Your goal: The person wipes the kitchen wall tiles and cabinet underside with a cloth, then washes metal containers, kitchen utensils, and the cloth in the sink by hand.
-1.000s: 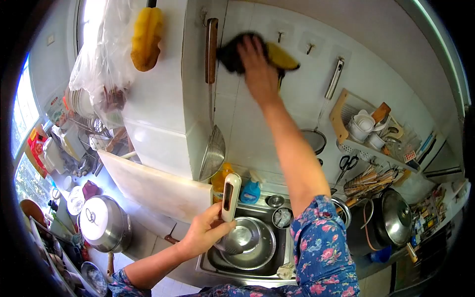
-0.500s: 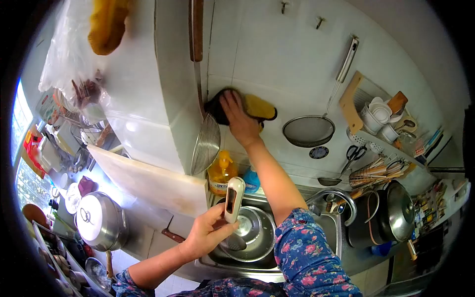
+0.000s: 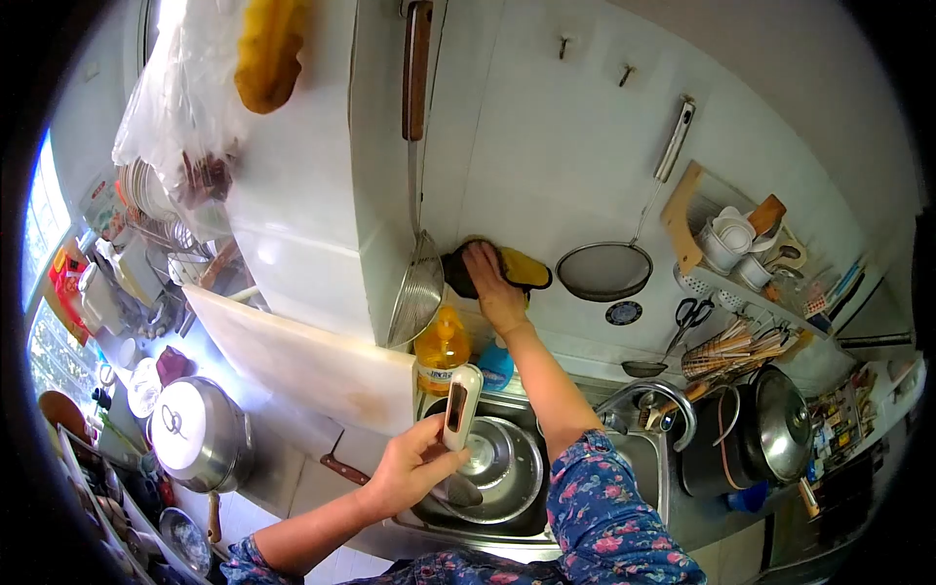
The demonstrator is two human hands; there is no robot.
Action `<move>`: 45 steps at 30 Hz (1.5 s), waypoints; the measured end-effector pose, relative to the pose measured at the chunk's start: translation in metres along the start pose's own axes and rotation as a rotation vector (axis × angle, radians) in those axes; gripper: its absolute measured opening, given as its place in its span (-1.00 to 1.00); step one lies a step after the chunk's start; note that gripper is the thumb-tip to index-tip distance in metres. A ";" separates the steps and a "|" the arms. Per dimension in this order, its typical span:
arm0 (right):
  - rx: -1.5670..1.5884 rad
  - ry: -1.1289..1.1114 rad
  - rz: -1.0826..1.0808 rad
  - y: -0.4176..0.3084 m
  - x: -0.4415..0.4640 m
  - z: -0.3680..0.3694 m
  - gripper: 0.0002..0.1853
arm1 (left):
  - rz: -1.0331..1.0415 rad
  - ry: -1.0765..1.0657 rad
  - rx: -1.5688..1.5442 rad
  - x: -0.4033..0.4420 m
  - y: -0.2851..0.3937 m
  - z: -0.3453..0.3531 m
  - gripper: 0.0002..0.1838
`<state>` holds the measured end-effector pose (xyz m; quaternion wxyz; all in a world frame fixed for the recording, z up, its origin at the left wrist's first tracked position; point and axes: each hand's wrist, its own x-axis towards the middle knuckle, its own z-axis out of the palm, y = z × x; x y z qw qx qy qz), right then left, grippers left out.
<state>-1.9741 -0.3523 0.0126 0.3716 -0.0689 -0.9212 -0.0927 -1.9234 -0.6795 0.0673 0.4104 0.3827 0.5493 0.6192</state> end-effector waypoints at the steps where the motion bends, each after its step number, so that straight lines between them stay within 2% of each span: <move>1: 0.011 0.038 0.062 -0.002 0.014 -0.009 -0.28 | 0.002 0.001 0.008 -0.001 0.001 -0.001 -0.59; 3: 0.085 0.044 0.219 -0.007 0.052 -0.040 -0.25 | 0.010 0.000 0.023 0.000 0.004 -0.002 -0.59; 5: 0.081 0.316 0.178 -0.005 0.093 -0.070 -0.20 | 0.015 -0.004 0.046 0.002 0.007 -0.002 -0.59; 8: 0.060 0.575 0.204 0.008 0.144 -0.113 -0.17 | 0.018 -0.006 0.033 0.003 0.011 0.000 -0.58; 9: 0.067 0.589 0.295 0.007 0.157 -0.133 -0.16 | 0.021 -0.004 0.020 0.003 0.012 0.000 -0.58; 10: 0.008 0.693 0.246 0.016 0.167 -0.147 -0.13 | 0.016 0.000 0.006 0.004 0.013 0.001 -0.58; 11: -0.026 0.697 0.292 0.021 0.173 -0.157 -0.15 | 0.007 0.004 -0.010 0.005 0.014 0.001 -0.57; 13: -0.040 0.679 0.363 0.026 0.175 -0.160 -0.15 | -0.005 0.005 -0.038 0.006 0.016 0.002 -0.57; 16: -0.009 0.799 0.329 0.030 0.154 -0.129 -0.14 | 0.012 0.007 -0.035 0.015 0.023 0.005 -0.58; 19: 0.112 0.715 0.316 0.013 0.119 -0.082 -0.15 | 0.016 0.030 -0.016 0.021 0.021 0.007 -0.61; 22: 0.309 0.580 0.444 -0.010 0.089 -0.043 -0.14 | 0.006 0.040 -0.059 0.025 0.009 0.005 -0.60; 25: 0.207 0.337 0.495 -0.022 0.058 -0.007 -0.08 | -0.038 0.035 -0.028 0.026 0.003 -0.001 -0.59; 29: 0.177 0.245 0.562 -0.032 0.016 0.040 -0.02 | -0.100 0.031 0.031 0.029 -0.002 -0.006 -0.56; 32: 0.137 0.244 0.459 -0.028 0.002 0.049 -0.03 | -0.080 0.039 0.010 0.026 -0.005 -0.006 -0.57; 35: 0.415 0.167 0.732 -0.033 0.025 0.016 -0.06 | -0.030 0.036 -0.038 0.022 0.001 -0.004 -0.59; 38: 0.291 0.575 0.559 -0.016 0.073 -0.044 -0.07 | -0.023 0.037 -0.021 0.019 0.007 -0.007 -0.60; 40: 0.177 0.753 0.450 -0.004 0.103 -0.075 -0.10 | -0.033 0.020 -0.012 0.017 0.013 -0.006 -0.59; 42: 0.119 0.765 0.480 0.011 0.129 -0.103 -0.14 | -0.032 0.004 -0.031 0.015 0.025 -0.002 -0.59; 43: 0.100 0.699 0.577 0.017 0.142 -0.123 -0.26 | -0.026 0.000 -0.029 0.016 0.026 -0.001 -0.59; 45: -0.024 0.795 0.507 0.037 0.159 -0.152 -0.54 | -0.019 -0.014 -0.023 0.017 0.028 0.001 -0.58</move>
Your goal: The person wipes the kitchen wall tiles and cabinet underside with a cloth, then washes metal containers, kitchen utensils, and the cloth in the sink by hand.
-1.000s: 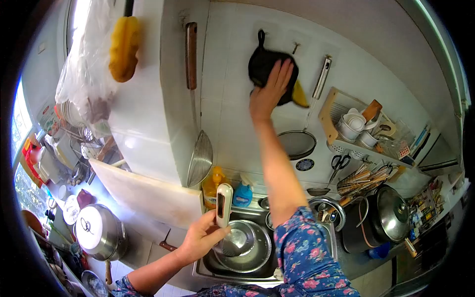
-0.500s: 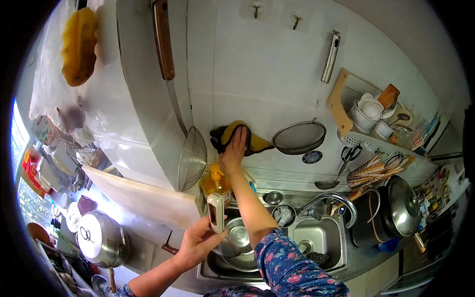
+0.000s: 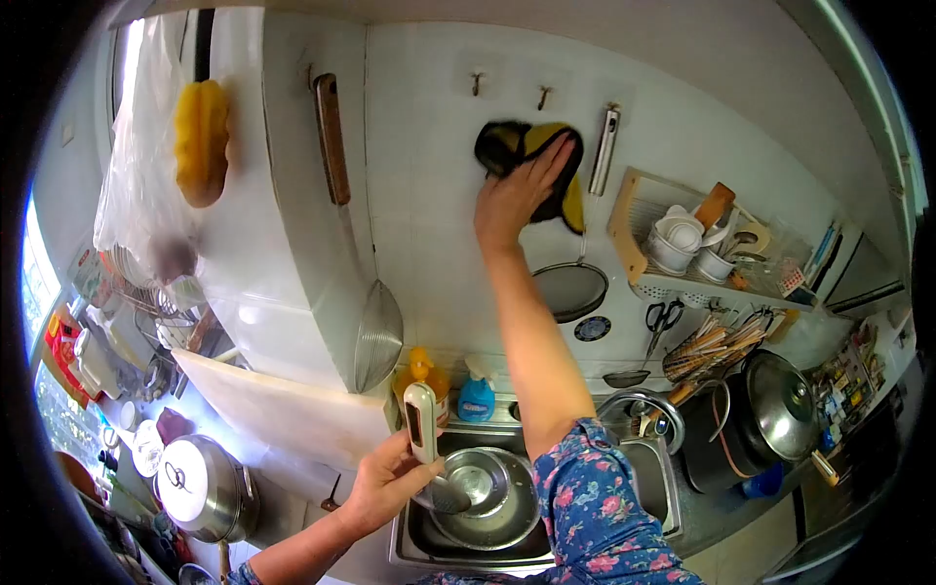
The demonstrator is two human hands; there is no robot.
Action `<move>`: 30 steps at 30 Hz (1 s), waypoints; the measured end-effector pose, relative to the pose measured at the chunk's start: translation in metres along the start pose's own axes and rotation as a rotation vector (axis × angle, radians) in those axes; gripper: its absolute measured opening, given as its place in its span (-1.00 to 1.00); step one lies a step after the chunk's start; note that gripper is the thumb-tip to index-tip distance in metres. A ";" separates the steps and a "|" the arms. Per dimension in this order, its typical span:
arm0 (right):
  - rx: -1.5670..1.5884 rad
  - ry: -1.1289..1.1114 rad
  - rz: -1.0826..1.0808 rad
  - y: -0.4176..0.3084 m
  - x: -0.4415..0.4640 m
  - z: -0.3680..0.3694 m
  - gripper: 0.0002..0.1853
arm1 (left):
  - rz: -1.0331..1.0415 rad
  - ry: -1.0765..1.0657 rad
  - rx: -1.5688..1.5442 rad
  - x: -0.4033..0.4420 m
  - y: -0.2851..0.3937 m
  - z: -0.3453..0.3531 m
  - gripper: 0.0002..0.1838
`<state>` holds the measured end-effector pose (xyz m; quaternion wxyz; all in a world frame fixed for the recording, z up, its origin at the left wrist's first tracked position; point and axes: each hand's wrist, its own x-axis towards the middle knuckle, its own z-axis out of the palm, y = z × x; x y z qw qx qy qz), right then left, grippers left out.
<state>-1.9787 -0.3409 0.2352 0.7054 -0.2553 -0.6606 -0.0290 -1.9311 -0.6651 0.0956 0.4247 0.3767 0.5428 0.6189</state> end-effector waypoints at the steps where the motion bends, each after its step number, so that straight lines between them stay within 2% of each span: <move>1: -0.035 0.102 -0.068 0.004 0.017 0.000 -0.64 | 0.002 -0.010 0.007 0.001 0.002 0.002 -0.58; 5: -0.032 0.048 -0.006 0.009 0.028 -0.009 -0.39 | 0.001 -0.043 0.050 0.008 0.001 0.005 -0.57; 7: 0.035 0.080 0.156 0.008 0.013 -0.003 -0.26 | 0.016 -0.033 0.040 0.011 0.001 0.005 -0.58; 9: 0.097 0.111 0.225 0.010 -0.021 0.007 -0.29 | 0.038 -0.004 -0.011 0.015 0.003 0.008 -0.62; 10: 0.125 0.129 0.212 0.013 -0.046 0.013 -0.39 | 0.055 -0.010 -0.009 0.018 0.006 0.008 -0.63; 12: 0.185 0.109 0.270 0.015 -0.091 0.022 -0.37 | 0.096 -0.021 -0.001 0.030 0.020 0.006 -0.65; 14: 0.257 0.028 0.413 0.011 -0.127 0.025 -0.13 | 0.159 -0.016 0.076 0.041 0.042 0.007 -0.69; 15: 0.277 -0.043 0.469 0.008 -0.136 0.019 -0.13 | 0.190 -0.011 0.115 0.048 0.054 0.006 -0.71; 17: 0.319 -0.187 0.578 -0.001 -0.151 0.006 -0.14 | 0.232 -0.024 0.247 0.066 0.078 0.002 -0.62; 19: 0.302 -0.303 0.519 0.005 -0.178 0.001 -0.16 | 0.288 0.019 0.339 0.091 0.107 0.002 -0.67; 21: 0.249 -0.434 0.418 0.017 -0.202 -0.005 -0.16 | 0.323 0.078 0.278 0.109 0.136 0.008 -0.76; 24: 0.165 -0.608 0.308 0.029 -0.207 -0.019 -0.30 | 0.402 0.049 0.169 0.143 0.165 0.010 -0.83; 29: -0.033 -0.729 -0.005 0.066 -0.222 -0.015 -0.41 | 0.421 0.057 0.185 0.188 0.183 0.013 -0.88; 30: 0.012 -0.700 0.021 0.065 -0.219 -0.019 -0.41 | 0.430 0.059 0.194 0.195 0.182 0.013 -0.88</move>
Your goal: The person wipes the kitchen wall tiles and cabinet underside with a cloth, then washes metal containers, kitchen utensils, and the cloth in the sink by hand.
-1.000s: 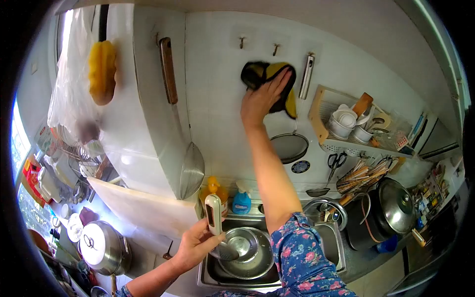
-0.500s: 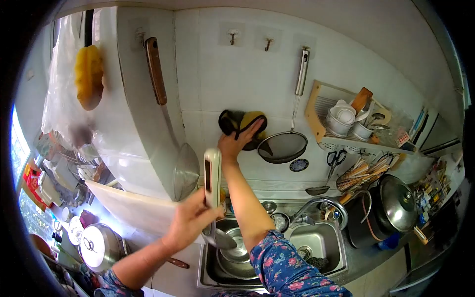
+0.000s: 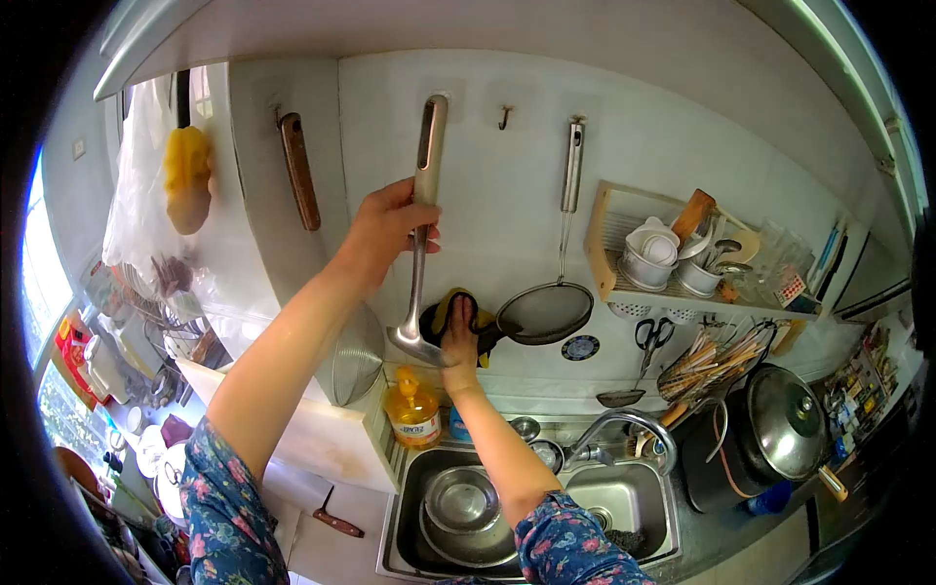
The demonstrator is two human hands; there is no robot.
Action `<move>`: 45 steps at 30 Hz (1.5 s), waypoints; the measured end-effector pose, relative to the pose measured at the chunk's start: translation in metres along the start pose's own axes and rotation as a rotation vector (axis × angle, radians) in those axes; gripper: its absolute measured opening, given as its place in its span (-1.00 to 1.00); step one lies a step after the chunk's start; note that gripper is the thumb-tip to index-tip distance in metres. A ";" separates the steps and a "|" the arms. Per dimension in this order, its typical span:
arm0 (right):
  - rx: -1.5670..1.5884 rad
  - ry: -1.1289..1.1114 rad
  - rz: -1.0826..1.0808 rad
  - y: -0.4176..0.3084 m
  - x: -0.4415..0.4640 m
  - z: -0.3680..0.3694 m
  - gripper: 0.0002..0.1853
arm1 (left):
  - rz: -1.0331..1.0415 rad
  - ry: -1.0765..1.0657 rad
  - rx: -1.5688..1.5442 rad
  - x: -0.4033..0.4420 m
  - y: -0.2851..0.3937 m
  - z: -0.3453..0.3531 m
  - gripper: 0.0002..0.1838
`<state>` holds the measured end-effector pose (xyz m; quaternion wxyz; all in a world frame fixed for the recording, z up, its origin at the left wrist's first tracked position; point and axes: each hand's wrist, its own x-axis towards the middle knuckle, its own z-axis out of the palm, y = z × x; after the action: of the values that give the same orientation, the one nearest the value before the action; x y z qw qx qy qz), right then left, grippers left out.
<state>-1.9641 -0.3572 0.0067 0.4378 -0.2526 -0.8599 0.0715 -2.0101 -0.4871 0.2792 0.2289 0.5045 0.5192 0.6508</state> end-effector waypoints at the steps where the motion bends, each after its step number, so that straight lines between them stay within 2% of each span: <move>1: 0.051 0.028 0.010 -0.003 -0.002 -0.003 -0.42 | 0.008 0.001 0.009 0.006 -0.003 0.000 -0.88; 5: 0.319 0.027 0.145 -0.015 -0.002 -0.019 -0.45 | -0.001 0.043 0.030 0.024 -0.015 -0.003 -0.88; 11: 0.106 -0.038 0.025 0.011 -0.010 0.011 -0.42 | -0.025 0.110 0.045 0.039 -0.024 -0.003 -0.87; 14: -0.032 -0.006 -0.167 0.018 -0.030 0.005 -0.39 | -0.007 0.126 0.144 0.045 -0.031 -0.005 -0.85; 17: 0.168 0.031 -0.124 0.012 -0.047 -0.006 -0.38 | 0.068 0.148 0.335 0.054 -0.046 -0.011 -0.80; 18: 0.289 0.134 -0.082 0.005 -0.047 -0.017 -0.44 | 0.109 0.176 0.399 0.056 -0.051 -0.012 -0.78; 22: 0.575 0.270 0.246 -0.012 -0.057 -0.041 -0.51 | 0.140 0.337 0.746 0.039 -0.041 0.008 -0.70; 25: 0.828 0.276 0.419 -0.009 -0.070 -0.049 -0.60 | 0.904 0.727 1.109 0.024 -0.044 0.027 -0.65; 26: 0.885 0.265 0.457 -0.010 -0.075 -0.055 -0.66 | 0.947 0.664 1.081 0.022 -0.042 0.036 -0.64; 28: 0.937 0.245 0.476 -0.013 -0.081 -0.065 -0.65 | 1.024 0.547 1.024 0.020 -0.037 0.061 -0.61; 30: 0.972 0.203 0.467 -0.017 -0.087 -0.082 -0.65 | 0.689 0.262 0.658 0.028 -0.052 0.096 -0.66; 32: 1.000 0.193 0.487 -0.019 -0.091 -0.101 -0.66 | 0.452 0.123 0.525 0.043 -0.068 0.124 -0.71; 35: 1.000 0.210 0.454 -0.020 -0.095 -0.134 -0.68 | 0.238 -0.076 0.215 0.075 -0.094 0.147 -0.71; 38: 0.969 0.237 0.416 -0.016 -0.099 -0.165 -0.69 | 0.037 -0.123 -0.170 0.068 -0.083 0.157 -0.76; 41: 0.951 0.252 0.345 -0.010 -0.098 -0.190 -0.50 | 0.029 -0.094 -0.184 0.053 -0.060 0.156 -0.82; 45: 0.833 0.244 0.339 0.015 -0.100 -0.186 -0.48 | 0.148 -0.012 -0.172 0.053 -0.043 0.138 -0.84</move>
<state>-1.7625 -0.4120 0.0423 0.5819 -0.1988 -0.6469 0.4511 -1.9165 -0.3671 0.2558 0.2258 0.5238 0.4216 0.7049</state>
